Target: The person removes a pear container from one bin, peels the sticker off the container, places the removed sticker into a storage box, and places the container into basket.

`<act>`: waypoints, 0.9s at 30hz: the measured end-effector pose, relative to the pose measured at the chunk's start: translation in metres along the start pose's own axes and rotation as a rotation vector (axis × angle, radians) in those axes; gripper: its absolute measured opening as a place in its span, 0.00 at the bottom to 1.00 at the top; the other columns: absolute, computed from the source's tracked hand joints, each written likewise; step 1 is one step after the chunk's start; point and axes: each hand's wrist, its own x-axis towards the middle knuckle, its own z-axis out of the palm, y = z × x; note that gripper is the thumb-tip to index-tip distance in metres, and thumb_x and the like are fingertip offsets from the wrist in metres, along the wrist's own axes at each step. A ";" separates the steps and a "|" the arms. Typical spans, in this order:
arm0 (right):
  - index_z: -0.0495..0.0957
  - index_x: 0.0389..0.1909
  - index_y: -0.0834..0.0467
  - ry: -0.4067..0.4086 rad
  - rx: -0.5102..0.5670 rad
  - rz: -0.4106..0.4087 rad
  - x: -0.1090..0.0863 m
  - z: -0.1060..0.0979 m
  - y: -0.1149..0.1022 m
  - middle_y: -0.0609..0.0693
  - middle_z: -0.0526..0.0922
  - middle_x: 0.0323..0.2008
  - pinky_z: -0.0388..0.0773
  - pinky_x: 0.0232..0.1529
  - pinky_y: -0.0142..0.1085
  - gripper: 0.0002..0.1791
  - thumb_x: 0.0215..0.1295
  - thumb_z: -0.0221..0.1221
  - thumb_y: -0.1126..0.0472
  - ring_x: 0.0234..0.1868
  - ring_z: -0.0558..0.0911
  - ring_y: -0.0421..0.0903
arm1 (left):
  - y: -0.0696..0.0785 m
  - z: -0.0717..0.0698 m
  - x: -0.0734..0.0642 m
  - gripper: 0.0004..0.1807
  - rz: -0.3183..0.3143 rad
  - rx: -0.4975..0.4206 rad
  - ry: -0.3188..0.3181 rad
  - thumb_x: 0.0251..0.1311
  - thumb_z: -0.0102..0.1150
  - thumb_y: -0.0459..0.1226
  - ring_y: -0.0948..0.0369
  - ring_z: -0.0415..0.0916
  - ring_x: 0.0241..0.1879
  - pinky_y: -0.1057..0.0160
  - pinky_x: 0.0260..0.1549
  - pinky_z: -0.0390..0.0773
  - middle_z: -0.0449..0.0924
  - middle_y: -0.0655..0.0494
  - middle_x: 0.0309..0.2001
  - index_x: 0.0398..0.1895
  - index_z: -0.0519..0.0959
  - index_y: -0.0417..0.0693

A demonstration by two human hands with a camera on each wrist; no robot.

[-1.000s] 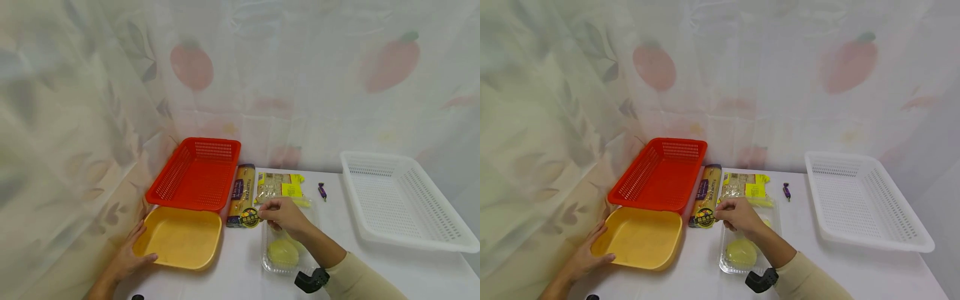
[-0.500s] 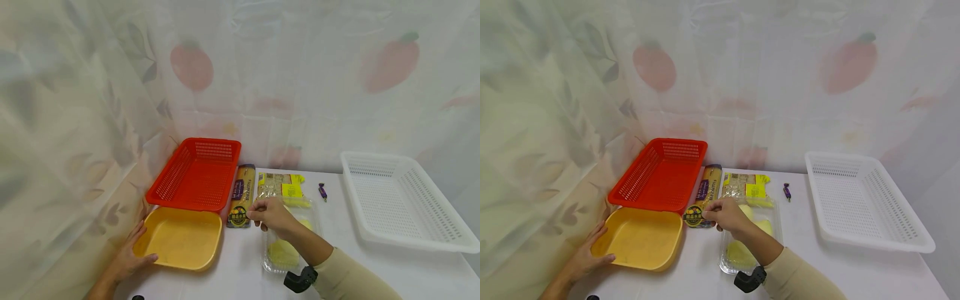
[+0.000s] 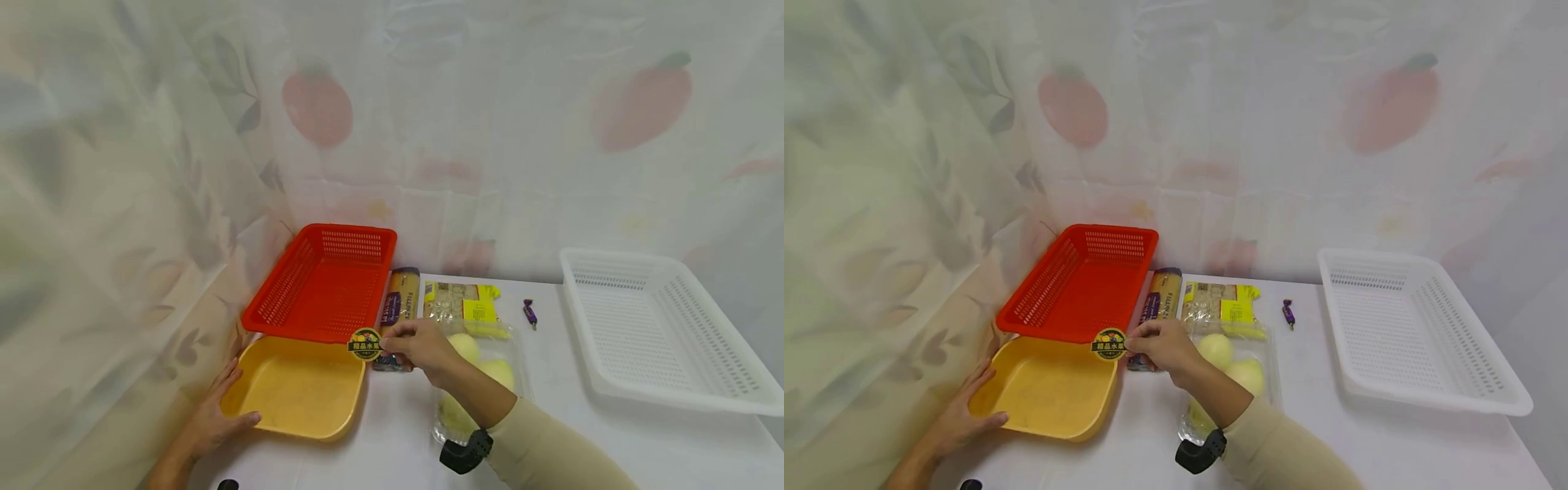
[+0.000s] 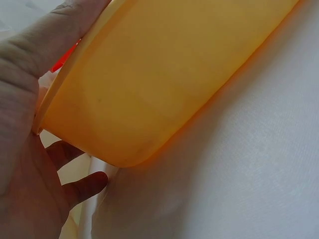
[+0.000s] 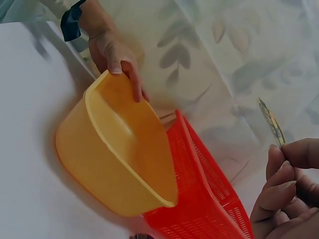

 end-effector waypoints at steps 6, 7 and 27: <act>0.81 0.32 0.66 0.025 0.029 -0.010 0.008 0.017 0.003 0.54 0.82 0.23 0.66 0.17 0.31 0.05 0.58 0.65 0.67 0.17 0.69 0.42 | 0.003 0.001 0.000 0.52 -0.001 0.001 0.002 0.46 0.74 0.42 0.34 0.43 0.68 0.27 0.56 0.48 0.43 0.41 0.74 0.70 0.56 0.28; 0.81 0.32 0.66 0.020 0.036 -0.014 0.009 0.020 0.004 0.54 0.82 0.22 0.66 0.16 0.30 0.04 0.58 0.64 0.68 0.17 0.69 0.42 | 0.004 0.001 0.000 0.52 0.004 -0.006 0.004 0.45 0.74 0.41 0.34 0.43 0.68 0.27 0.56 0.48 0.44 0.41 0.74 0.69 0.56 0.28; 0.82 0.33 0.66 0.020 0.046 0.002 0.030 0.064 0.032 0.56 0.84 0.26 0.67 0.16 0.31 0.04 0.59 0.64 0.68 0.17 0.70 0.42 | 0.002 0.002 -0.002 0.51 0.057 -0.041 0.026 0.44 0.75 0.37 0.35 0.44 0.68 0.30 0.57 0.47 0.45 0.41 0.74 0.69 0.57 0.27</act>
